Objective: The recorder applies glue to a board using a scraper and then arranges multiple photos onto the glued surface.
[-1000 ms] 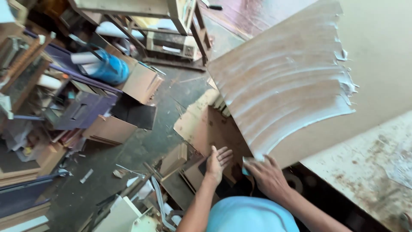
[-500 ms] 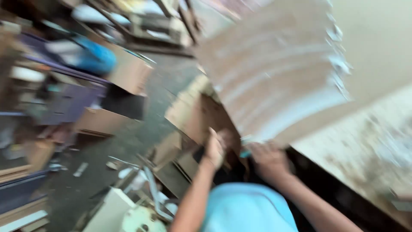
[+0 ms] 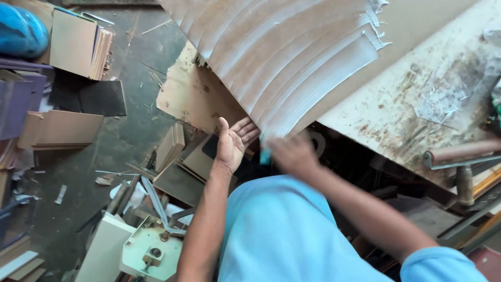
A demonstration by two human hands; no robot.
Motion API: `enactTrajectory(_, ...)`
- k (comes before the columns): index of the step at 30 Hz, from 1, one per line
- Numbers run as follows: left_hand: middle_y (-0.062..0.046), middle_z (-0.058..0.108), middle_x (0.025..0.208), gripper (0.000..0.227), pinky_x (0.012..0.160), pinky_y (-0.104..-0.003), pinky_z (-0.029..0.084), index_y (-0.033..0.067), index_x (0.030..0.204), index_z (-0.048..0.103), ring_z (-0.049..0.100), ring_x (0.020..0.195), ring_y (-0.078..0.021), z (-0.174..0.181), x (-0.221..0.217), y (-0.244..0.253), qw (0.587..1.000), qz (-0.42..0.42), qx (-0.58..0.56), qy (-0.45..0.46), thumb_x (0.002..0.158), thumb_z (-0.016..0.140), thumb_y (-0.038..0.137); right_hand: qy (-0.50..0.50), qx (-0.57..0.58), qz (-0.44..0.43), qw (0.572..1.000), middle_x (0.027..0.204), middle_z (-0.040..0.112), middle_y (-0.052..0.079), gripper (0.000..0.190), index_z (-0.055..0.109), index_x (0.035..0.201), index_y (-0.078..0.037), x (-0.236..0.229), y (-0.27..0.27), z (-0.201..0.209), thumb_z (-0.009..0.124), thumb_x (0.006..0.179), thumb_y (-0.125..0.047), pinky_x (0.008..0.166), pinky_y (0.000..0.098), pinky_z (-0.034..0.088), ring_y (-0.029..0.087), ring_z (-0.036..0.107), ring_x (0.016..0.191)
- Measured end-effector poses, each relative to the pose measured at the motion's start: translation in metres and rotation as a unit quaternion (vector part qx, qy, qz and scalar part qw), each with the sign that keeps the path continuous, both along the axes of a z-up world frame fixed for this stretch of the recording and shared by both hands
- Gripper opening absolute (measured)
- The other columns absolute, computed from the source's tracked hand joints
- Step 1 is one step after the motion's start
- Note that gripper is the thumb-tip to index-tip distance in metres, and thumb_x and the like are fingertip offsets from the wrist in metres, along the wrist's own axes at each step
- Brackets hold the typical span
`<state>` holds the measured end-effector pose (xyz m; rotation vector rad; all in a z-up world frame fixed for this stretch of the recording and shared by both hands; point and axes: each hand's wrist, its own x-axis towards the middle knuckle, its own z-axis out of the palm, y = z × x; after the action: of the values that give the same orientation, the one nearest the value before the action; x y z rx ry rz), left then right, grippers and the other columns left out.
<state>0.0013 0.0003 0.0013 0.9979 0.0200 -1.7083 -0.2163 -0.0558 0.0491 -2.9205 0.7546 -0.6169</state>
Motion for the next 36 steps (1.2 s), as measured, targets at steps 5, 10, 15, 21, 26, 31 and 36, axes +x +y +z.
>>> enactTrajectory(5, -0.025, 0.059, 0.141, 0.107, 0.117, -0.047, 0.039, -0.0088, 0.15, 0.044, 0.058, 0.13, -0.0334, 0.007, 0.005, -0.001, 1.0, -0.014, 0.001, -0.012, 0.094, 0.022, 0.08, -0.043, 0.117, -0.114, 0.986, 0.108, 0.066, 0.014, 0.011, 0.067, 0.113, -0.009, -0.097, -0.1, -0.078, 0.063, 0.103, -0.008, 0.088, 0.0477, 0.054, 0.031, 0.065, 0.099)
enactTrajectory(10, -0.024, 0.061, 0.14, 0.107, 0.117, -0.046, 0.04, -0.009, 0.148, 0.044, 0.06, 0.129, -0.0333, 0.005, 0.001, 0.008, 0.999, -0.032, 0.001, -0.021, 0.093, 0.022, 0.08, -0.003, 0.038, -0.258, 0.965, 0.096, 0.067, 0.018, 0.019, 0.073, 0.122, -0.002, -0.102, -0.14, -0.04, 0.062, 0.107, -0.003, 0.081, 0.0492, 0.048, 0.035, 0.061, 0.089)
enactTrajectory(15, -0.024, 0.061, 0.138, 0.105, 0.115, -0.047, 0.041, -0.0102, 0.147, 0.045, 0.061, 0.126, -0.0339, -0.011, 0.0, 0.012, 1.0, -0.015, -0.003, 0.0, 0.094, 0.024, 0.078, 0.012, 0.019, 0.023, 0.999, 0.122, 0.072, 0.011, 0.04, 0.074, 0.122, -0.009, -0.017, 0.013, -0.014, 0.07, 0.084, -0.016, 0.104, 0.0519, 0.052, 0.03, 0.068, 0.111)
enactTrajectory(21, -0.026, 0.06, 0.139, 0.104, 0.117, -0.046, 0.04, -0.0116, 0.147, 0.045, 0.059, 0.129, -0.0338, 0.009, 0.003, 0.005, 1.0, -0.027, -0.005, -0.007, 0.096, 0.028, 0.077, 0.108, 0.105, -0.287, 0.946, 0.09, 0.068, 0.018, 0.03, 0.072, 0.132, -0.003, -0.15, -0.141, -0.111, 0.051, 0.11, -0.006, 0.073, 0.0451, 0.054, 0.032, 0.063, 0.073)
enactTrajectory(26, -0.024, 0.058, 0.141, 0.102, 0.117, -0.044, 0.04, -0.0096, 0.149, 0.043, 0.058, 0.131, -0.0325, 0.013, 0.005, 0.003, 1.0, -0.028, 0.008, -0.011, 0.095, 0.03, 0.077, -0.005, 0.04, -0.282, 0.958, 0.093, 0.068, 0.013, 0.019, 0.069, 0.117, -0.005, -0.143, -0.146, -0.08, 0.054, 0.107, 0.0, 0.087, 0.0515, 0.047, 0.028, 0.064, 0.084)
enactTrajectory(31, -0.025, 0.058, 0.141, 0.101, 0.117, -0.045, 0.04, -0.0108, 0.149, 0.042, 0.058, 0.13, -0.0334, 0.003, 0.002, 0.009, 0.999, 0.005, 0.008, 0.036, 0.096, 0.032, 0.075, 0.064, 0.157, -0.113, 0.979, 0.11, 0.071, 0.011, 0.037, 0.072, 0.118, -0.008, -0.041, 0.003, -0.001, 0.067, 0.082, -0.005, 0.093, 0.0525, 0.049, 0.03, 0.065, 0.104)
enactTrajectory(36, -0.025, 0.058, 0.14, 0.097, 0.115, -0.047, 0.041, -0.0101, 0.149, 0.042, 0.058, 0.128, -0.0335, 0.013, 0.0, 0.005, 0.999, 0.005, 0.022, 0.022, 0.098, 0.03, 0.072, 0.051, 0.183, -0.226, 0.955, 0.112, 0.069, 0.025, 0.058, 0.066, 0.127, 0.004, -0.113, -0.07, -0.101, 0.051, 0.071, 0.004, 0.088, 0.0457, 0.054, 0.035, 0.066, 0.103)
